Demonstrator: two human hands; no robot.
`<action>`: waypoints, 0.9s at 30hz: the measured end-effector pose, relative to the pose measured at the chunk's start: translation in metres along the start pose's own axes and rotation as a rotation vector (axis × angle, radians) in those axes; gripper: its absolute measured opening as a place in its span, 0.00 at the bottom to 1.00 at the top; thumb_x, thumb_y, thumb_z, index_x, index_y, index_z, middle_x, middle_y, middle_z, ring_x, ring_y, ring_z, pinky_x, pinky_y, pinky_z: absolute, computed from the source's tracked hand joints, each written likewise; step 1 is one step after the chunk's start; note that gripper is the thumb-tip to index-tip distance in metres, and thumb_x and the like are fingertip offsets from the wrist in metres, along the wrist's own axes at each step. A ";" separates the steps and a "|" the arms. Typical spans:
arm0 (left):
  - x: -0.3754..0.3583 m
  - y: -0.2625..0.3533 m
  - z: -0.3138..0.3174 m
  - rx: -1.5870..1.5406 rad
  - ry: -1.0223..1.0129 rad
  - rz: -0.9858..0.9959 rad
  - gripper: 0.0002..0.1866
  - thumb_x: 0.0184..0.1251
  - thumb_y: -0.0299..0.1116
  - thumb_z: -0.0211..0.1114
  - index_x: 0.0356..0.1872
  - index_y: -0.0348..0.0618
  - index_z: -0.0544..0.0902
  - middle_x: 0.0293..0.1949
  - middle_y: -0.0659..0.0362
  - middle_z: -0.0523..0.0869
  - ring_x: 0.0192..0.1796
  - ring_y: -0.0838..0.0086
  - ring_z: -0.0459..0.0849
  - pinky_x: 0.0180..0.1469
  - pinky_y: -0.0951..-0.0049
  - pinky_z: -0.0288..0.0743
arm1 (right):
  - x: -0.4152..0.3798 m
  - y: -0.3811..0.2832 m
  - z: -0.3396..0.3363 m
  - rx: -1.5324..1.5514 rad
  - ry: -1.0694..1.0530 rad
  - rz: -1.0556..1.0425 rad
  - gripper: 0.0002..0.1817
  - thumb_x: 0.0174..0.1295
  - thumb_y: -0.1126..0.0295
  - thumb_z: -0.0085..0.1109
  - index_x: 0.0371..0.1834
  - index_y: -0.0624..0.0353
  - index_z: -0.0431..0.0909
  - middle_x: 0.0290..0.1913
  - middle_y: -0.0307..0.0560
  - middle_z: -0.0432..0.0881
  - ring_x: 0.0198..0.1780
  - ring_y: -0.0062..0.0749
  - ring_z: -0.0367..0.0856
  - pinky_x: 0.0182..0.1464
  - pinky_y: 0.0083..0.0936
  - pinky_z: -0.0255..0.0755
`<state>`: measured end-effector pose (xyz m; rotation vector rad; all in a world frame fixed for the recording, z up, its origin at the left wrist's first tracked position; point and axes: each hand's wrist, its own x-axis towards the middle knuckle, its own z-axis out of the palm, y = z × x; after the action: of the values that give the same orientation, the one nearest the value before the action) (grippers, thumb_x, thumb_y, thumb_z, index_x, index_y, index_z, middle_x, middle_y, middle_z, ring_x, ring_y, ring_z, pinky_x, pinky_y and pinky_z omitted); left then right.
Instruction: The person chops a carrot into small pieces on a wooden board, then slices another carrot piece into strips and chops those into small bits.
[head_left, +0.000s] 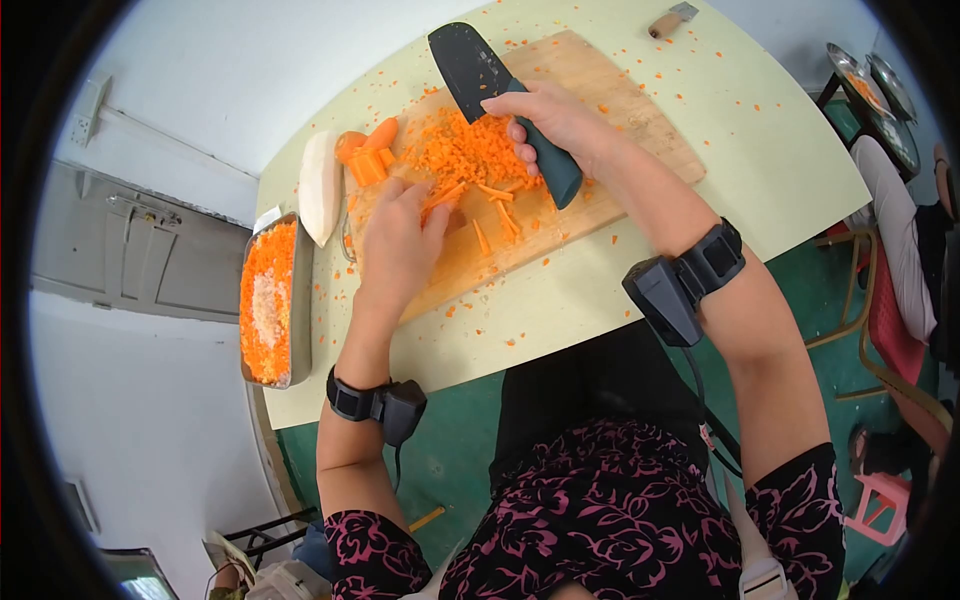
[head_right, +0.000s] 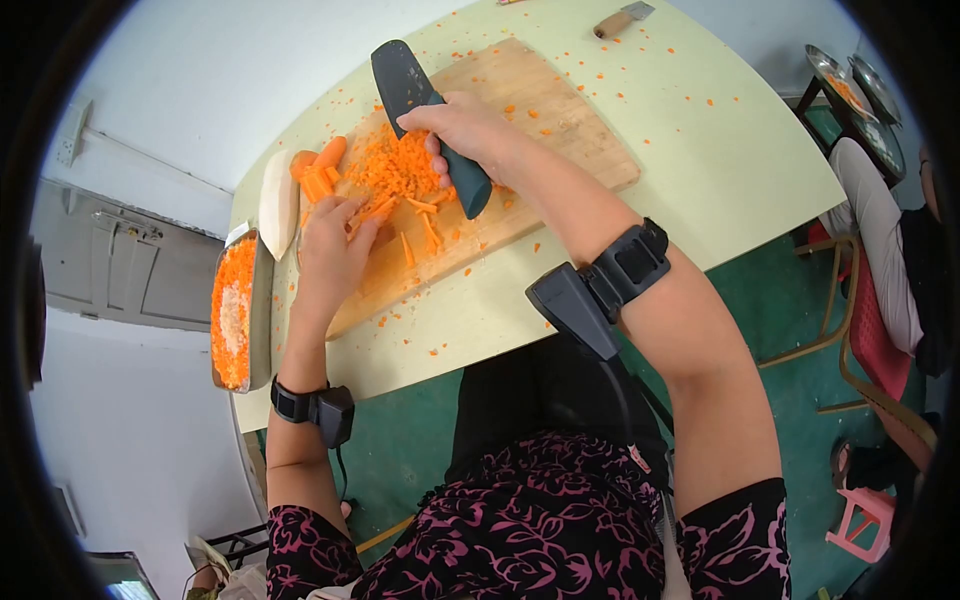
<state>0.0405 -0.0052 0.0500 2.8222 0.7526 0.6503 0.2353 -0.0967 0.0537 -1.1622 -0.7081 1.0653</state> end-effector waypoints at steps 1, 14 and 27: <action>0.001 -0.001 -0.001 -0.027 0.018 -0.001 0.09 0.56 0.28 0.65 0.36 0.34 0.84 0.33 0.52 0.78 0.38 0.59 0.78 0.41 0.65 0.73 | -0.001 0.000 0.000 0.000 0.005 0.006 0.14 0.59 0.60 0.59 0.38 0.57 0.68 0.19 0.32 0.68 0.16 0.16 0.67 0.16 0.19 0.67; 0.029 0.018 0.011 -0.030 -0.155 0.343 0.06 0.51 0.22 0.66 0.32 0.36 0.83 0.36 0.56 0.79 0.46 0.62 0.75 0.47 0.68 0.71 | 0.001 -0.003 -0.001 0.037 0.034 0.012 0.13 0.59 0.61 0.59 0.35 0.54 0.68 0.19 0.32 0.68 0.16 0.16 0.67 0.17 0.19 0.67; 0.034 0.026 0.020 -0.144 -0.171 0.098 0.05 0.50 0.25 0.68 0.28 0.35 0.85 0.29 0.53 0.79 0.36 0.62 0.78 0.39 0.66 0.73 | 0.003 -0.003 -0.004 0.040 0.034 -0.026 0.15 0.57 0.63 0.59 0.37 0.62 0.69 0.21 0.39 0.69 0.17 0.23 0.70 0.18 0.26 0.71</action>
<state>0.0875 -0.0111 0.0512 2.7516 0.5201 0.4492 0.2412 -0.0955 0.0547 -1.1317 -0.6711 1.0316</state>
